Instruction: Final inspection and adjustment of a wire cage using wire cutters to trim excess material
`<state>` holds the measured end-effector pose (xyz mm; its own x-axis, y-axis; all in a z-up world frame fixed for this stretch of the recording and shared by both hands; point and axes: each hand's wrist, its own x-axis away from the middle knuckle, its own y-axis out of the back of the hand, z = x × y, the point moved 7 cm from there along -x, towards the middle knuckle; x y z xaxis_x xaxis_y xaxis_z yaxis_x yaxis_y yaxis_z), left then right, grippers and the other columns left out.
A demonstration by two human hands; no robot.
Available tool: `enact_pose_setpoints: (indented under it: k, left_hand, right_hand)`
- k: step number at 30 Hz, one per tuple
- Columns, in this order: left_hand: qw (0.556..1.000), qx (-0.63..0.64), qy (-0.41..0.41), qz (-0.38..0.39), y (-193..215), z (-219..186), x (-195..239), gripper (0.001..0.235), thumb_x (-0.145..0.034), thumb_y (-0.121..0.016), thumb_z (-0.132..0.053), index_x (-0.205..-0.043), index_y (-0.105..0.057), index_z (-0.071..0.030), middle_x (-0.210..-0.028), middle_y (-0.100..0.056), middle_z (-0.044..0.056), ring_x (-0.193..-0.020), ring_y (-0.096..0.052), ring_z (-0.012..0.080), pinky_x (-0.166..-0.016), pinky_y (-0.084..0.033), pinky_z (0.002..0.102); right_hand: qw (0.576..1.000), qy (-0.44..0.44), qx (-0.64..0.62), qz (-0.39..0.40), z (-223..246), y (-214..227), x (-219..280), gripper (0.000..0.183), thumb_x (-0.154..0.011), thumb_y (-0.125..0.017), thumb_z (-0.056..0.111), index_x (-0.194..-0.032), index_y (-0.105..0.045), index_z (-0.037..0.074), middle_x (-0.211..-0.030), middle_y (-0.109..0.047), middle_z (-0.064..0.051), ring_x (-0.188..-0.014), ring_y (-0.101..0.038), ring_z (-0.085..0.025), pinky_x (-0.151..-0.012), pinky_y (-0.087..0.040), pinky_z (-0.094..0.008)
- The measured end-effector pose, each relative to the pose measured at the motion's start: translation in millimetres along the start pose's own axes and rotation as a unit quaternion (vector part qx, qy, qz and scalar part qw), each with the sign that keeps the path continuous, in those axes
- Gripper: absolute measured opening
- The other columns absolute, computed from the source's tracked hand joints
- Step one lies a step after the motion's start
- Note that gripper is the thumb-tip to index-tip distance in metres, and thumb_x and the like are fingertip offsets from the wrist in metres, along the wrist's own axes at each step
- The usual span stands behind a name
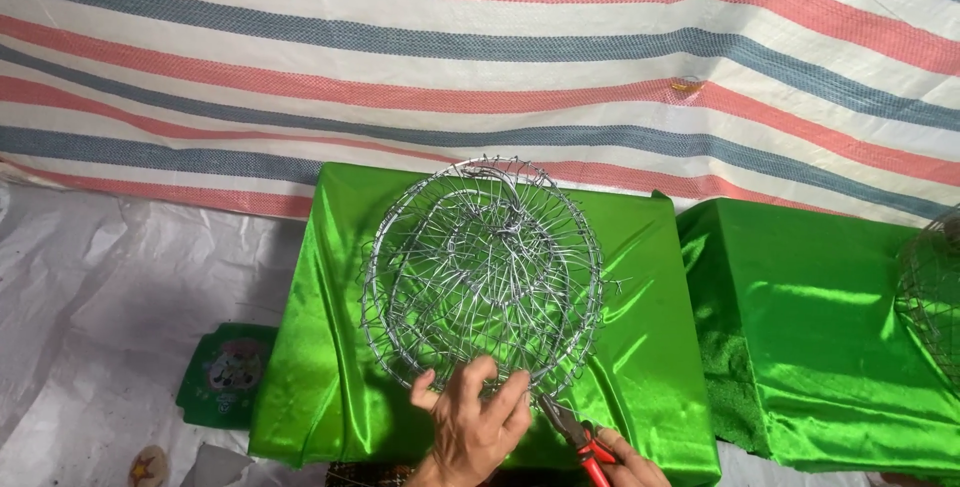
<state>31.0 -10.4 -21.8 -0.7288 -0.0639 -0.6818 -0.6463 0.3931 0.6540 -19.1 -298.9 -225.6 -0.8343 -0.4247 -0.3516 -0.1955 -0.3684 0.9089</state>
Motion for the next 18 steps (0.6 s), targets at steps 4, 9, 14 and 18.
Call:
enact_pose_setpoints:
  k: [4,9,14,18]
  left_hand:
    - [1.0,-0.003,0.009,0.013,-3.4,4.5,0.6,0.026,-0.075,-0.079,-0.034,-0.099,-0.07,-0.029,-0.11,-0.043,-0.003,-0.086,-0.05,0.0095,-0.1,-0.009,0.057]
    - [0.998,0.005,-0.021,0.054,-4.1,0.3,-4.2,0.035,-0.082,-0.07,-0.049,-0.105,-0.064,-0.023,-0.112,-0.04,0.002,-0.093,-0.051,0.0143,-0.097,-0.009,0.06]
    - [0.999,0.005,-0.002,0.047,-3.9,-0.5,-7.1,0.032,-0.08,-0.076,-0.044,-0.104,-0.068,-0.025,-0.114,-0.047,0.002,-0.082,-0.054,0.0118,-0.098,-0.012,0.059]
    - [0.996,0.048,0.021,0.072,0.6,-0.3,-13.4,0.03,-0.076,-0.082,-0.031,-0.103,-0.074,-0.021,-0.106,-0.049,0.002,-0.079,-0.057,0.0131,-0.101,-0.021,0.055]
  right_hand:
    - [0.959,-0.123,-0.128,0.219,-48.8,-69.5,39.1,0.039,-0.085,-0.071,0.015,-0.123,-0.067,0.008,-0.144,-0.059,-0.008,-0.111,-0.076,-0.011,-0.093,-0.066,-0.021]
    - [0.995,-0.103,0.016,0.0,-5.6,-2.2,-0.5,0.01,-0.076,-0.08,0.029,-0.079,-0.077,0.02,-0.118,-0.076,-0.003,-0.082,-0.079,-0.012,-0.062,-0.065,-0.022]
    - [0.97,-0.226,0.079,-0.049,-12.4,16.9,-0.9,0.034,-0.074,-0.084,0.03,-0.106,-0.077,0.022,-0.105,-0.079,0.009,-0.048,-0.049,-0.005,-0.056,-0.042,-0.025]
    - [0.965,-0.234,0.11,-0.039,-5.5,38.1,-13.9,0.042,-0.072,-0.084,0.026,-0.114,-0.076,0.026,-0.09,-0.076,0.009,-0.062,-0.045,-0.011,-0.061,-0.041,-0.026]
